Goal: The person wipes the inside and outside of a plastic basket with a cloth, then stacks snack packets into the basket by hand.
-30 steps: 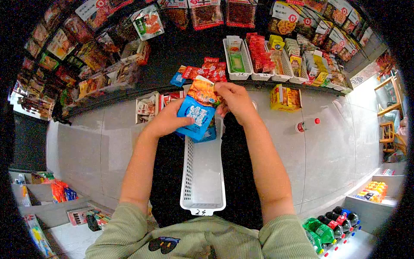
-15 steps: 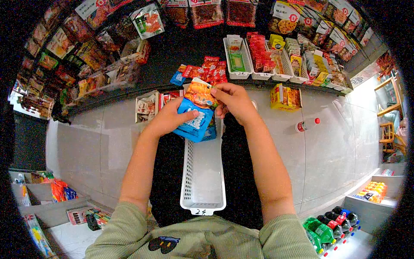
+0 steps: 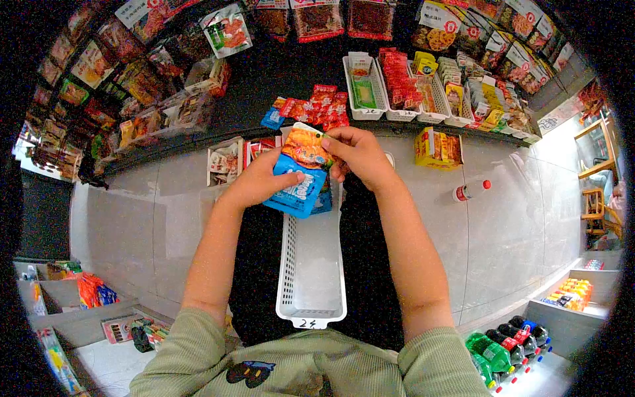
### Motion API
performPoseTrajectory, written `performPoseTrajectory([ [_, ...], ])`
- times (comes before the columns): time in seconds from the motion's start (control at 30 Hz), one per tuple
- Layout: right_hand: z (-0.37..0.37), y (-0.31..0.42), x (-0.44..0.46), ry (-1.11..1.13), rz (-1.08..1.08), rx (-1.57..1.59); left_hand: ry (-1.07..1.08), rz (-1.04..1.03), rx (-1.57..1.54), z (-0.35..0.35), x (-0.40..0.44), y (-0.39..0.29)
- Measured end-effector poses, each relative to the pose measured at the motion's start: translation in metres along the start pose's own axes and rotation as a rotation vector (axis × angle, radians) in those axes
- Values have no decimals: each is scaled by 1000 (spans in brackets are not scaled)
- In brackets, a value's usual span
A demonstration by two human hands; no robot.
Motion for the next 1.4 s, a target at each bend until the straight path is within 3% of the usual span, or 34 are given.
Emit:
performPoseTrajectory([
  [1.4,-1,-1,0,8,5,5,-31,3,64,1,-7,-7],
])
Point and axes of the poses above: each hand's wrist, its own x-axis towards the middle knuckle, its own z-axis out of the back of the hand, y = z × x, the point moved 4 cm from there along x, towards the middle knuckle, and after that the axes turned 14 degrees about z, right-handed, at the moved point
